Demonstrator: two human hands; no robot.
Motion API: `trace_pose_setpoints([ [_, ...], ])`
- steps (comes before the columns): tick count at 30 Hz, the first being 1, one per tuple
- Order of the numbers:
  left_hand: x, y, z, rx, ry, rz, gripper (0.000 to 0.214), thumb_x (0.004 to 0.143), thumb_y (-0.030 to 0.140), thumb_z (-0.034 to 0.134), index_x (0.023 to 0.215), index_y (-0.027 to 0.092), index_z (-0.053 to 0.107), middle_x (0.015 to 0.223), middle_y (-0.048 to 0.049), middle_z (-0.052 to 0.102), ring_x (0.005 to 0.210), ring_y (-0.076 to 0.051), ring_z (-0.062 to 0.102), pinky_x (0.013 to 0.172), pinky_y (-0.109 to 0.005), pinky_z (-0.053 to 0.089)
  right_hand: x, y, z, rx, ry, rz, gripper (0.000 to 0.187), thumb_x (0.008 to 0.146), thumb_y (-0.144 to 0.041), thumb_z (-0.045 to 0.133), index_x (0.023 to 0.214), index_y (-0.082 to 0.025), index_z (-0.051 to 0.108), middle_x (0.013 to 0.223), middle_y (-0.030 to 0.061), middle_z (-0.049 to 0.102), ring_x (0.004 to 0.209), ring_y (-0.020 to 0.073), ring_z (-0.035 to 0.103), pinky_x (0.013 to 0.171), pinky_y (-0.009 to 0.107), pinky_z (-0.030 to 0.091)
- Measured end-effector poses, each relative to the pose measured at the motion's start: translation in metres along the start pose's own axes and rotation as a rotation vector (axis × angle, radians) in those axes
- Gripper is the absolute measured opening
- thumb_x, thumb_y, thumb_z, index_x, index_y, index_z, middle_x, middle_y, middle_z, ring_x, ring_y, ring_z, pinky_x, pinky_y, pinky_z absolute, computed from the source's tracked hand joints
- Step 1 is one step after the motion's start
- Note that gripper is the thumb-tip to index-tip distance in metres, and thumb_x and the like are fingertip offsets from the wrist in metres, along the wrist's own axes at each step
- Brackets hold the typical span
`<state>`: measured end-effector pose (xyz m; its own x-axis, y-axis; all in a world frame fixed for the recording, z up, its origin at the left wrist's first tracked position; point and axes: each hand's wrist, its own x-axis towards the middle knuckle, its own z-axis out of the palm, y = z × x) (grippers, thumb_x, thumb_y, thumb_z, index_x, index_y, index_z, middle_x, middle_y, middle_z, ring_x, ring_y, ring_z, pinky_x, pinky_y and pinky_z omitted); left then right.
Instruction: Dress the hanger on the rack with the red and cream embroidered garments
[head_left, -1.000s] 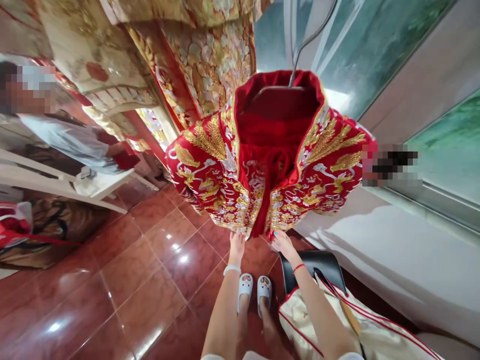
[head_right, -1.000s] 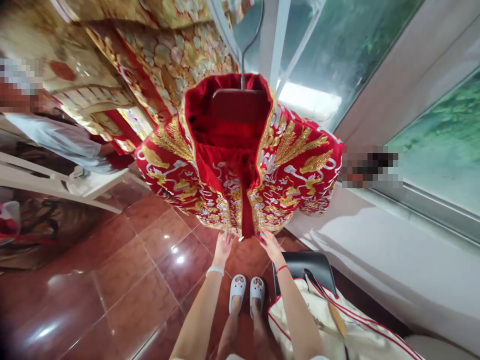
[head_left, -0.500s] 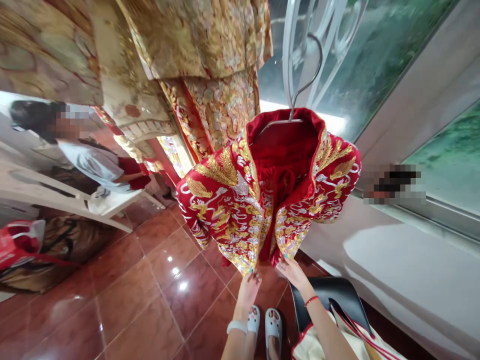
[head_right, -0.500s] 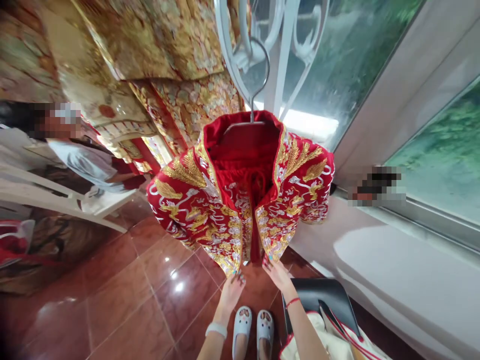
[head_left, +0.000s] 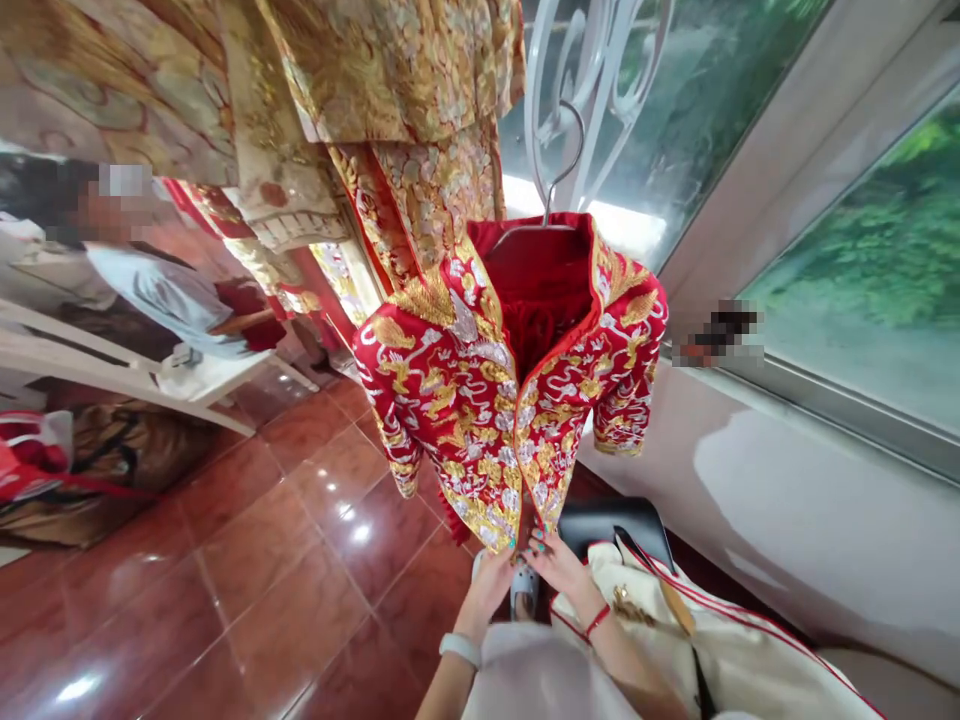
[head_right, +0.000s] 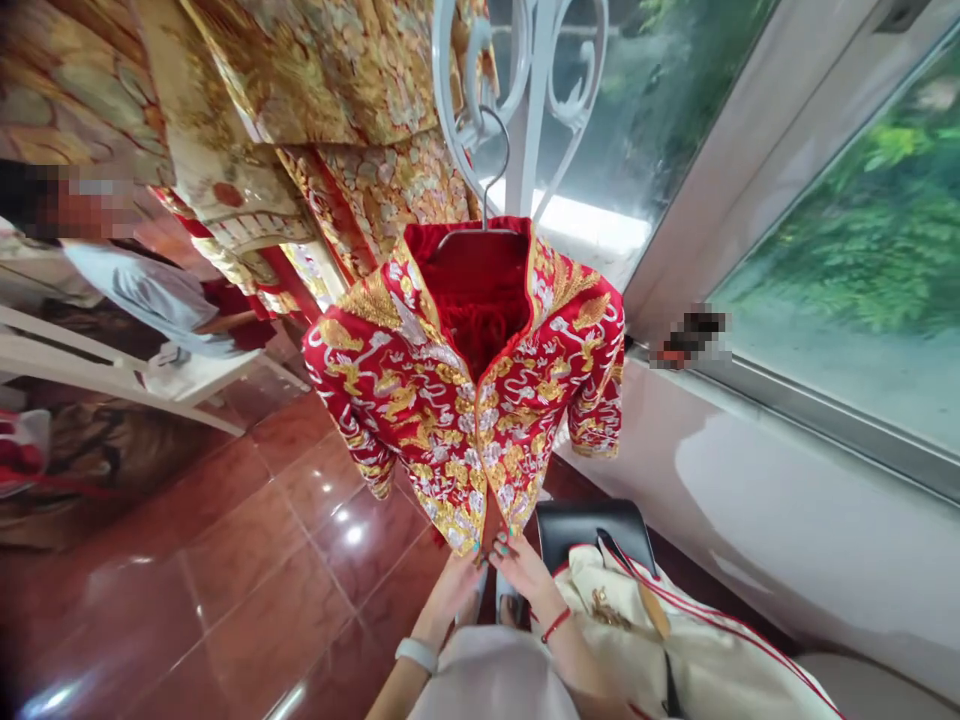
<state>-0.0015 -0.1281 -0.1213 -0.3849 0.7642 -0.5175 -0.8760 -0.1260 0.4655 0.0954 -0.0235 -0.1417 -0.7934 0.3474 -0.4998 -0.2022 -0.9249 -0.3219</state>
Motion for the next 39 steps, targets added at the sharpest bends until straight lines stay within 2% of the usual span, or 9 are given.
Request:
trace_pose_setpoints([
  [3, -0.019, 0.002, 0.003, 0.041, -0.045, -0.016, 0.023, 0.064, 0.027, 0.083, 0.083, 0.022, 0.072, 0.088, -0.0054, 0.075, 0.09, -0.024, 0.068, 0.091, -0.037, 0.049, -0.027, 0.011, 0.009, 0.034, 0.066, 0.036, 0.033, 0.056, -0.025, 0.091, 0.075, -0.02, 0.065, 0.078, -0.0004, 0.07, 0.075, 0.0153, 0.065, 0.072, 0.031, 0.053],
  [7, -0.026, 0.006, 0.004, 0.109, -0.073, 0.018, 0.022, 0.068, 0.028, 0.078, 0.088, 0.024, 0.07, 0.1, -0.0077, 0.075, 0.104, -0.028, 0.067, 0.096, -0.043, 0.046, -0.039, 0.023, 0.018, -0.024, 0.144, -0.018, 0.037, 0.05, -0.021, 0.092, 0.078, -0.019, 0.067, 0.08, 0.0014, 0.071, 0.072, 0.0154, 0.064, 0.07, 0.03, 0.052],
  [12, -0.023, 0.019, 0.011, 0.141, -0.063, 0.025, 0.029, 0.069, 0.029, 0.077, 0.097, 0.025, 0.068, 0.104, -0.0087, 0.074, 0.104, -0.03, 0.067, 0.094, -0.045, 0.049, -0.035, 0.019, 0.032, -0.067, 0.144, 0.0, 0.037, 0.05, -0.019, 0.091, 0.079, -0.017, 0.068, 0.076, 0.0019, 0.07, 0.07, 0.0152, 0.063, 0.067, 0.029, 0.051],
  [19, -0.023, 0.031, 0.027, 0.203, -0.08, 0.034, 0.027, 0.069, 0.029, 0.074, 0.094, 0.021, 0.07, 0.103, -0.0102, 0.074, 0.103, -0.028, 0.066, 0.095, -0.04, 0.049, -0.026, 0.013, 0.046, -0.086, 0.178, -0.029, 0.037, 0.046, -0.018, 0.091, 0.074, -0.018, 0.066, 0.07, -0.0012, 0.067, 0.065, 0.0125, 0.061, 0.056, 0.022, 0.048],
  [23, -0.022, 0.033, 0.031, 0.246, -0.085, 0.041, 0.027, 0.072, 0.028, 0.071, 0.097, 0.021, 0.07, 0.103, -0.0094, 0.074, 0.107, -0.026, 0.065, 0.098, -0.039, 0.047, -0.021, 0.012, 0.049, -0.072, 0.186, -0.053, 0.033, 0.048, -0.017, 0.09, 0.07, -0.018, 0.066, 0.071, 0.0002, 0.069, 0.065, 0.0128, 0.064, 0.057, 0.022, 0.052],
  [29, -0.021, 0.034, 0.035, 0.274, -0.11, 0.034, 0.028, 0.074, 0.029, 0.068, 0.101, 0.023, 0.07, 0.103, -0.0089, 0.074, 0.112, -0.027, 0.063, 0.099, -0.04, 0.047, -0.016, 0.01, 0.051, -0.006, 0.191, -0.104, 0.033, 0.047, -0.014, 0.091, 0.069, -0.018, 0.067, 0.073, 0.0, 0.072, 0.071, 0.0131, 0.069, 0.069, 0.023, 0.059],
  [35, -0.025, 0.037, 0.044, 0.236, -0.056, 0.021, 0.029, 0.071, 0.027, 0.071, 0.1, 0.024, 0.071, 0.095, -0.0087, 0.074, 0.107, -0.028, 0.065, 0.097, -0.04, 0.048, -0.016, 0.012, 0.05, 0.007, 0.181, -0.108, 0.028, 0.052, -0.013, 0.089, 0.066, -0.017, 0.066, 0.073, 0.0005, 0.072, 0.067, 0.0129, 0.068, 0.067, 0.023, 0.059],
  [39, -0.026, 0.038, 0.047, 0.227, 0.0, 0.024, 0.032, 0.068, 0.025, 0.073, 0.1, 0.024, 0.071, 0.096, -0.0088, 0.075, 0.106, -0.027, 0.066, 0.095, -0.039, 0.049, -0.016, 0.013, 0.053, 0.006, 0.182, -0.093, 0.028, 0.054, -0.013, 0.089, 0.071, -0.017, 0.068, 0.074, 0.0, 0.071, 0.067, 0.0116, 0.066, 0.066, 0.022, 0.058],
])
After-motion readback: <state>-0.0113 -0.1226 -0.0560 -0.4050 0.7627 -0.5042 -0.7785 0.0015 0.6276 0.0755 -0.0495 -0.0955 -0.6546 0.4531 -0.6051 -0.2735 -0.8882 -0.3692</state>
